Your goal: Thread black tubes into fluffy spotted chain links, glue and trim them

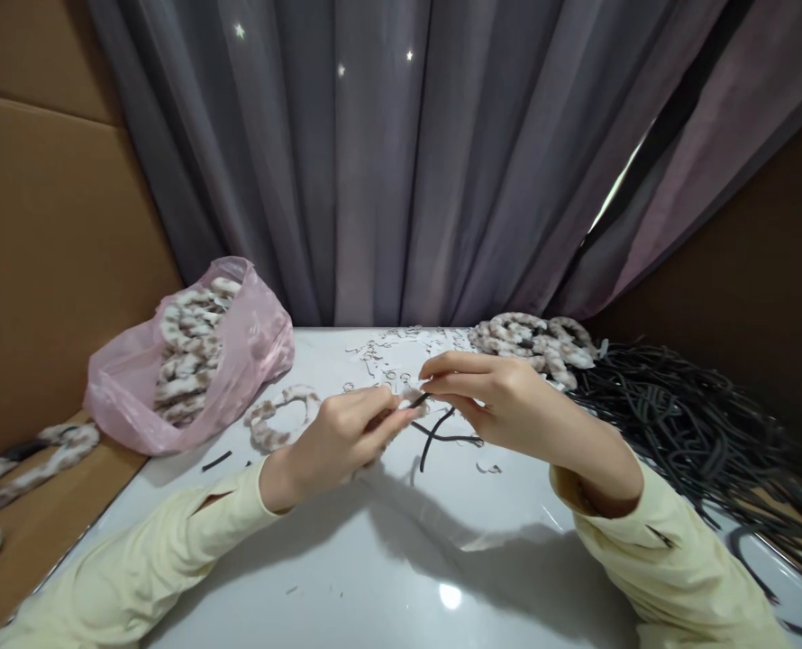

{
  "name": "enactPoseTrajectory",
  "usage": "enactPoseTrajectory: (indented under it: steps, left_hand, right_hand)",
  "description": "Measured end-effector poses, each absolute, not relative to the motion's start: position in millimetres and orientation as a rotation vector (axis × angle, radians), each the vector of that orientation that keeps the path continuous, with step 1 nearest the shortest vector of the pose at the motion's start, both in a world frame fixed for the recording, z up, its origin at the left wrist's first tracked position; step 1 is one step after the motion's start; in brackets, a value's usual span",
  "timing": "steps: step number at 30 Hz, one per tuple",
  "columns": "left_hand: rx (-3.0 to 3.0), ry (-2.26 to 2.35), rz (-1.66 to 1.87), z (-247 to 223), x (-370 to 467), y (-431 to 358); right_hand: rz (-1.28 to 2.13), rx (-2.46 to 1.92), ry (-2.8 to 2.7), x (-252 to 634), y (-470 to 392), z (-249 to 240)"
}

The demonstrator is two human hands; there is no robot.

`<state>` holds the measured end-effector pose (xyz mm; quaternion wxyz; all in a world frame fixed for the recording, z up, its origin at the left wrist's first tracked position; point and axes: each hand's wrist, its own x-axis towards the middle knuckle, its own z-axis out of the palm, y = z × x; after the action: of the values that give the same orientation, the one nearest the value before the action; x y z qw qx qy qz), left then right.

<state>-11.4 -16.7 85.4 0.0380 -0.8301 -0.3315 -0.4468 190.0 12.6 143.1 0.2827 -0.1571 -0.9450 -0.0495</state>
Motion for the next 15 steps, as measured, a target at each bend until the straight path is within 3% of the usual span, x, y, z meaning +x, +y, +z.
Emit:
enactPoseTrajectory:
  steps: [5, 15]
  left_hand:
    - [-2.582, -1.152, -1.475, 88, -9, -19]
    - [-3.170, -2.371, -2.208, 101, -15, -7]
  right_hand:
    - [-0.117, -0.395, -2.531, 188, 11, 143]
    - [0.088, -0.355, -2.548, 185, 21, 135]
